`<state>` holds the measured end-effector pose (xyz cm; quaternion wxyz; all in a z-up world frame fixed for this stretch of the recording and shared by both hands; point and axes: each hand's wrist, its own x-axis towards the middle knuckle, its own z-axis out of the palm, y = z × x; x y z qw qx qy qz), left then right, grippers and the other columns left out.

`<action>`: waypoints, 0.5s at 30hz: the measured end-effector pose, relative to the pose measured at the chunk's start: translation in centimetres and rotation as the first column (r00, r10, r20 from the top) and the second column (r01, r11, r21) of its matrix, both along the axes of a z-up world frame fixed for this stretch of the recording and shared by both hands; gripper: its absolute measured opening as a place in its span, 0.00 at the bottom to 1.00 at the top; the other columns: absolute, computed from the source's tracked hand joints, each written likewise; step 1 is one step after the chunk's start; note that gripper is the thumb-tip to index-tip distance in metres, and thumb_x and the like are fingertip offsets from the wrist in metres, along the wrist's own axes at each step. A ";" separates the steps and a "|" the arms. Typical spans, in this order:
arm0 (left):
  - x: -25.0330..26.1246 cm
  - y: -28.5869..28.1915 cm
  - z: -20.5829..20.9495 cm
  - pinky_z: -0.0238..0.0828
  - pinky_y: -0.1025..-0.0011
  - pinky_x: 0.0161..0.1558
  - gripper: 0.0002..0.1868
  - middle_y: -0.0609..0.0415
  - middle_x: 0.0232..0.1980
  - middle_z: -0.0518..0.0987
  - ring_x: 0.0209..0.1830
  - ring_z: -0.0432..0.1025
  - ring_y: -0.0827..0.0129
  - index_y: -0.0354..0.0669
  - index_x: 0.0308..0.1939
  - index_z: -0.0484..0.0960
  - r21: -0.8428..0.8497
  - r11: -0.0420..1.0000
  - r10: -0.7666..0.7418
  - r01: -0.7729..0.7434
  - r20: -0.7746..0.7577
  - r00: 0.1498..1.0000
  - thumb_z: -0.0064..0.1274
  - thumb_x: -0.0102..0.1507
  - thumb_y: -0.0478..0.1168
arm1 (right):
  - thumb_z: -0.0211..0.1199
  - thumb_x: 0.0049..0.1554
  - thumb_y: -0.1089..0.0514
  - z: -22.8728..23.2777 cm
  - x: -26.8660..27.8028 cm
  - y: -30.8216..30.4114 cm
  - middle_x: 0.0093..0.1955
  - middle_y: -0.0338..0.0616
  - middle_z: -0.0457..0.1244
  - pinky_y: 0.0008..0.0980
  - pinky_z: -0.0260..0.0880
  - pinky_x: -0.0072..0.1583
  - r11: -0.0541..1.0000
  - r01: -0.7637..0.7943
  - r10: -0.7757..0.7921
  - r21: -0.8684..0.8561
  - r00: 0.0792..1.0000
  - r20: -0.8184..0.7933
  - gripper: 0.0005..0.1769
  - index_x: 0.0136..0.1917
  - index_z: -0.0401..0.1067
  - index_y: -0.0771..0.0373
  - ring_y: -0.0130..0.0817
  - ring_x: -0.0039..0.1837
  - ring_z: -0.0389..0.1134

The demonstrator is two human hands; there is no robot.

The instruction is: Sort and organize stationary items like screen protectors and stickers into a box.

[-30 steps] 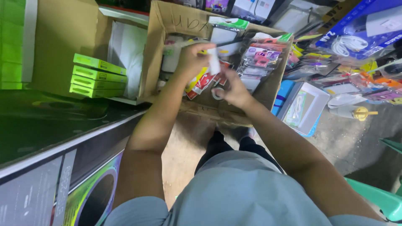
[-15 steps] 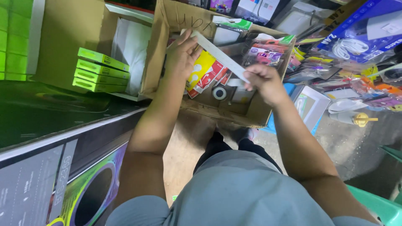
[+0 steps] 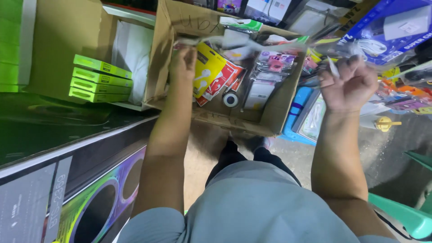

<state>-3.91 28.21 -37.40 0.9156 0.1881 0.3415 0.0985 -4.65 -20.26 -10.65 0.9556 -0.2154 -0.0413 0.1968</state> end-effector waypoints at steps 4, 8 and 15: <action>-1.7 -0.6 5.6 0.84 0.67 0.45 0.12 0.48 0.42 0.84 0.41 0.82 0.60 0.35 0.46 0.80 -0.041 0.994 0.102 -0.104 -0.052 0.993 0.60 0.59 0.28 | 0.54 0.71 0.58 0.1 -0.1 0.8 0.37 0.48 0.65 0.34 0.67 0.45 0.960 0.061 -0.045 -0.272 0.997 0.067 0.13 0.47 0.70 0.68 0.37 0.40 0.66; -3.3 -2.5 9.4 0.84 0.66 0.45 0.17 0.51 0.44 0.84 0.41 0.81 0.64 0.42 0.53 0.81 0.256 0.952 -0.149 0.170 -0.100 0.984 0.63 0.60 0.33 | 0.56 0.67 0.68 -2.3 -0.9 4.2 0.47 0.49 0.69 0.37 0.76 0.48 0.635 0.057 0.019 -0.770 0.996 0.089 0.06 0.56 0.72 0.68 0.38 0.45 0.72; -5.9 -0.6 4.9 0.75 0.66 0.57 0.18 0.48 0.53 0.86 0.53 0.80 0.60 0.50 0.50 0.90 0.483 -0.561 -0.365 0.672 -0.873 0.323 0.60 0.56 0.39 | 0.61 0.60 0.73 -2.6 -3.4 14.5 0.46 0.42 0.66 0.27 0.73 0.47 0.284 0.030 0.328 -0.958 0.936 0.126 0.31 0.74 0.62 0.61 0.28 0.44 0.70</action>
